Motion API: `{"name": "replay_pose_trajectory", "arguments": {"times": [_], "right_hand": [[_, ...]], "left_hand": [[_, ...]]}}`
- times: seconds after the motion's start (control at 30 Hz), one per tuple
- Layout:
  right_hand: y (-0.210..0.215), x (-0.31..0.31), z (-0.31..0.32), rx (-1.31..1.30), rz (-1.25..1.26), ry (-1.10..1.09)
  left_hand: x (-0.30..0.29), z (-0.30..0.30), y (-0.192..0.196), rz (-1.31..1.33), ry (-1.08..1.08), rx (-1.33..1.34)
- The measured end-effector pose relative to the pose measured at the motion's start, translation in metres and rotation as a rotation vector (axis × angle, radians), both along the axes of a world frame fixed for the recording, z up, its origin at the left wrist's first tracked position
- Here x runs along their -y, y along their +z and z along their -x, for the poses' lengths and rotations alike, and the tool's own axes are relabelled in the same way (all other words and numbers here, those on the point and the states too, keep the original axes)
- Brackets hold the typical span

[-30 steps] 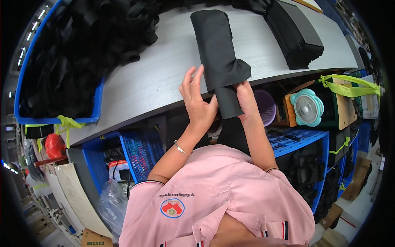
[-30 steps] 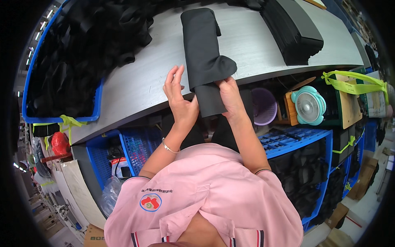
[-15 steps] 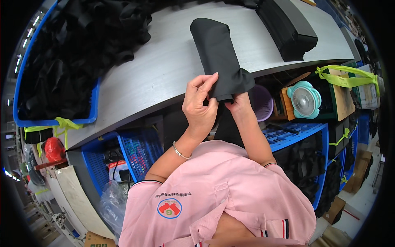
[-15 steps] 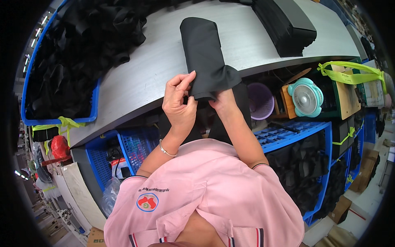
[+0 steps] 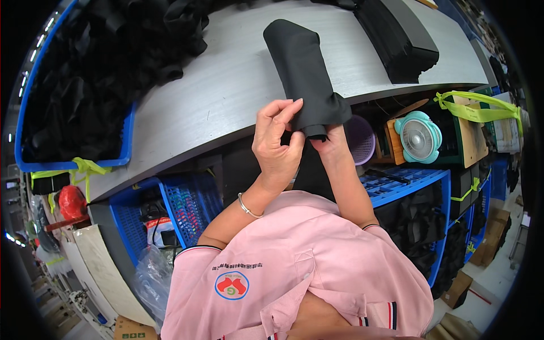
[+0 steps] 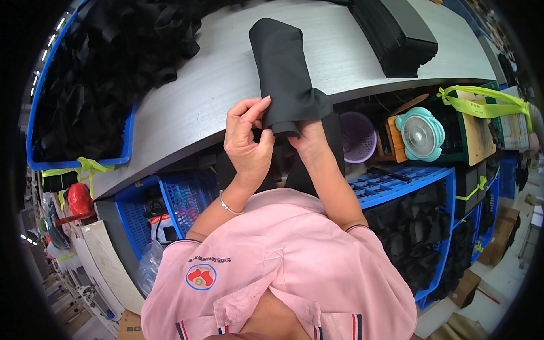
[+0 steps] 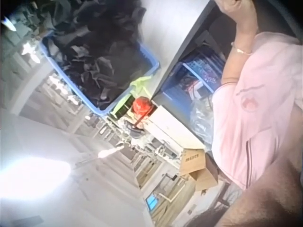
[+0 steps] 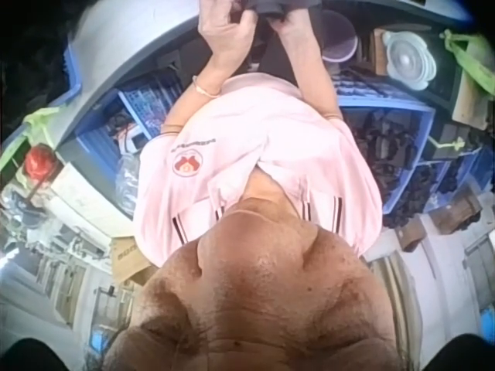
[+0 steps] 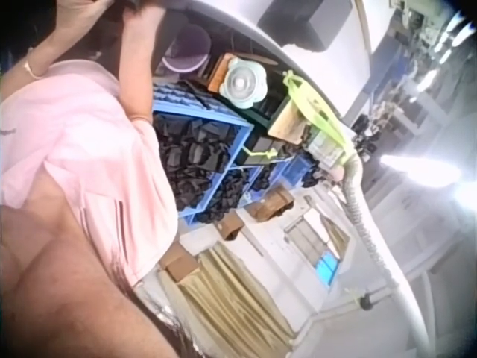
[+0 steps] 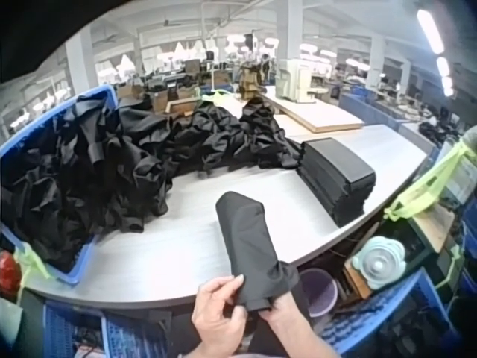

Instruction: Sorting and inspecting black fabric components at a manufacturing workstation.

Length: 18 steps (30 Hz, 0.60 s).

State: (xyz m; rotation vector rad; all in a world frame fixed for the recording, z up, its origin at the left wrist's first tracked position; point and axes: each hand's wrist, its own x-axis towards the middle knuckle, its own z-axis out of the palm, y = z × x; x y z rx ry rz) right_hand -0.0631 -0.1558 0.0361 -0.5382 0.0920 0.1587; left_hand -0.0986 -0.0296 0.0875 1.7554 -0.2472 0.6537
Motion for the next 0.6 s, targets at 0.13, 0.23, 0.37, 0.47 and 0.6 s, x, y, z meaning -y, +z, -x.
{"name": "replay_pose_trajectory", "arguments": {"times": [0.13, 0.23, 0.37, 0.47, 0.6], "right_hand": [[-0.003, -0.002, 0.002, -0.001, 0.014, -0.016], [-0.006, -0.003, 0.001, -0.014, 0.032, -0.022], [-0.010, -0.008, 0.000, 0.008, 0.065, -0.038], [-0.011, -0.010, -0.001, 0.013, 0.015, -0.028], [-0.013, -0.009, -0.005, -0.039, 0.064, -0.044]], "left_hand": [[-0.001, 0.001, 0.003, 0.022, -0.009, -0.013], [-0.002, 0.002, 0.003, 0.015, -0.002, -0.003], [-0.001, 0.007, 0.002, 0.022, 0.007, -0.007], [-0.001, 0.008, 0.001, 0.031, 0.001, -0.029], [0.001, 0.005, -0.002, 0.052, -0.022, -0.031]]}}
